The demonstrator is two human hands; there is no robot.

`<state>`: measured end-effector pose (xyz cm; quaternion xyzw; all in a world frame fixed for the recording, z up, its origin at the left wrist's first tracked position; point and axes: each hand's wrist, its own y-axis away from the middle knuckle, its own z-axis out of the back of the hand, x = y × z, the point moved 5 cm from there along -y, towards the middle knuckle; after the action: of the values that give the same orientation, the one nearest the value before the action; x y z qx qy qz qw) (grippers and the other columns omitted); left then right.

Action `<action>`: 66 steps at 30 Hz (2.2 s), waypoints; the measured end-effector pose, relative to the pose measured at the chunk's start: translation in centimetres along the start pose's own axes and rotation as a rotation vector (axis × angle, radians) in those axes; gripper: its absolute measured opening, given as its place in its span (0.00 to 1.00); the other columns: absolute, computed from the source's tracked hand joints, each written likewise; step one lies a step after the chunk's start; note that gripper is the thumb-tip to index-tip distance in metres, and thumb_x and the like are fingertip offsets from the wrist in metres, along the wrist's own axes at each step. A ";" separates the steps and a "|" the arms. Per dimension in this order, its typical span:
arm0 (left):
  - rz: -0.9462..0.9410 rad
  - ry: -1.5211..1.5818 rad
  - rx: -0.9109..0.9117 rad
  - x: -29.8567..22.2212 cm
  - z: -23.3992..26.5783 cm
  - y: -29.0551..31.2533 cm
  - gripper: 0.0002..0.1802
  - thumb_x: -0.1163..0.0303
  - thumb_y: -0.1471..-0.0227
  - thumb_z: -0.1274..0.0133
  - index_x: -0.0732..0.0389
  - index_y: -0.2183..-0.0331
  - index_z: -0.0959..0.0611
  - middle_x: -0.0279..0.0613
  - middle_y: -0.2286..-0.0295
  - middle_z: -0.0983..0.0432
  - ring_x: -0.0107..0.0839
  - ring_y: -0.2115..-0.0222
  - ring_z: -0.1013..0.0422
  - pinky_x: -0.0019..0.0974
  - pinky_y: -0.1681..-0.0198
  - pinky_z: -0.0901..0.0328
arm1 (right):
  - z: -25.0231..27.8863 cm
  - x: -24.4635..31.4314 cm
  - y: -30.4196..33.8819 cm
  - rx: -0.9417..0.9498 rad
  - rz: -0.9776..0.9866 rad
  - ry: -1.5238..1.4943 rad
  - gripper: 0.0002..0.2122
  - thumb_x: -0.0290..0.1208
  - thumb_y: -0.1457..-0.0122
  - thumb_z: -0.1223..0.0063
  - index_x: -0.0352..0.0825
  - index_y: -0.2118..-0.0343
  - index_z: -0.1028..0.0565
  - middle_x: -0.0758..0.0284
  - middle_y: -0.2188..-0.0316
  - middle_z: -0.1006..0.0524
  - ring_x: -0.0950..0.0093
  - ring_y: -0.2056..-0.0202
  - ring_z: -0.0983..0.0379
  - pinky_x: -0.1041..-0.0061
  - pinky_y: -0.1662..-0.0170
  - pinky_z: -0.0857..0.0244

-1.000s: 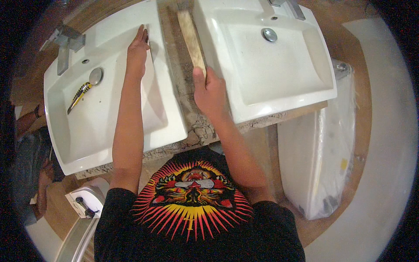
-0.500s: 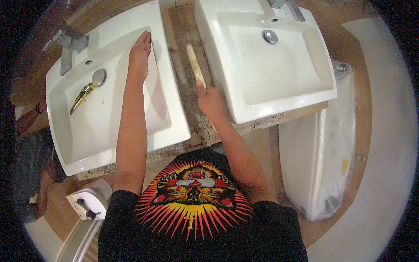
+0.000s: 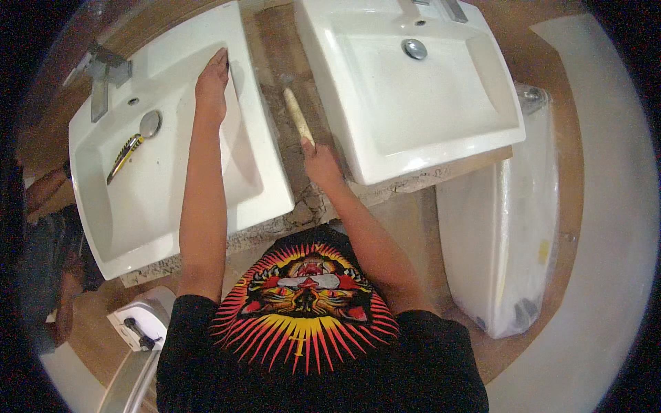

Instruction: The person uses a wooden stick to scrape and remove debris from the gap between two white bathroom sinks. The person repeatedly scrapes the same area while another person stands nearby.

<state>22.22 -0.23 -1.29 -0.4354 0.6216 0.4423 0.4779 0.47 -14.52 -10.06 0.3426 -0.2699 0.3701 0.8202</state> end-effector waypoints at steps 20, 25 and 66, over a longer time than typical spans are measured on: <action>0.060 0.185 -0.003 0.9 0.6 -1.0 0.28 0.63 0.44 0.65 0.65 0.44 0.41 0.45 0.42 0.49 0.37 0.41 0.52 0.39 0.39 0.62 | 1.2 0.5 -0.4 -0.015 0.004 0.079 0.28 0.52 0.40 0.67 0.24 0.69 0.27 0.45 0.71 0.27 0.49 0.67 0.29 0.60 0.62 0.37; 0.022 0.155 0.008 1.0 0.9 -1.4 0.28 0.65 0.45 0.66 0.64 0.43 0.43 0.45 0.42 0.48 0.37 0.41 0.53 0.39 0.39 0.63 | 6.2 7.8 -1.0 -0.122 0.158 -0.059 0.25 0.47 0.40 0.63 0.24 0.74 0.27 0.46 0.79 0.28 0.48 0.73 0.30 0.58 0.68 0.38; 0.085 0.246 -0.039 1.0 1.2 -1.1 0.29 0.62 0.47 0.68 0.67 0.46 0.38 0.45 0.44 0.44 0.33 0.44 0.47 0.37 0.45 0.54 | 9.6 12.3 -1.1 -0.122 0.288 -0.155 0.28 0.51 0.40 0.64 0.23 0.77 0.31 0.52 0.84 0.30 0.62 0.80 0.33 0.65 0.73 0.40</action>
<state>23.40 0.56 -2.56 -0.4689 0.6847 0.4175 0.3702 6.69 -17.19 4.03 0.2774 -0.4006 0.4394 0.7547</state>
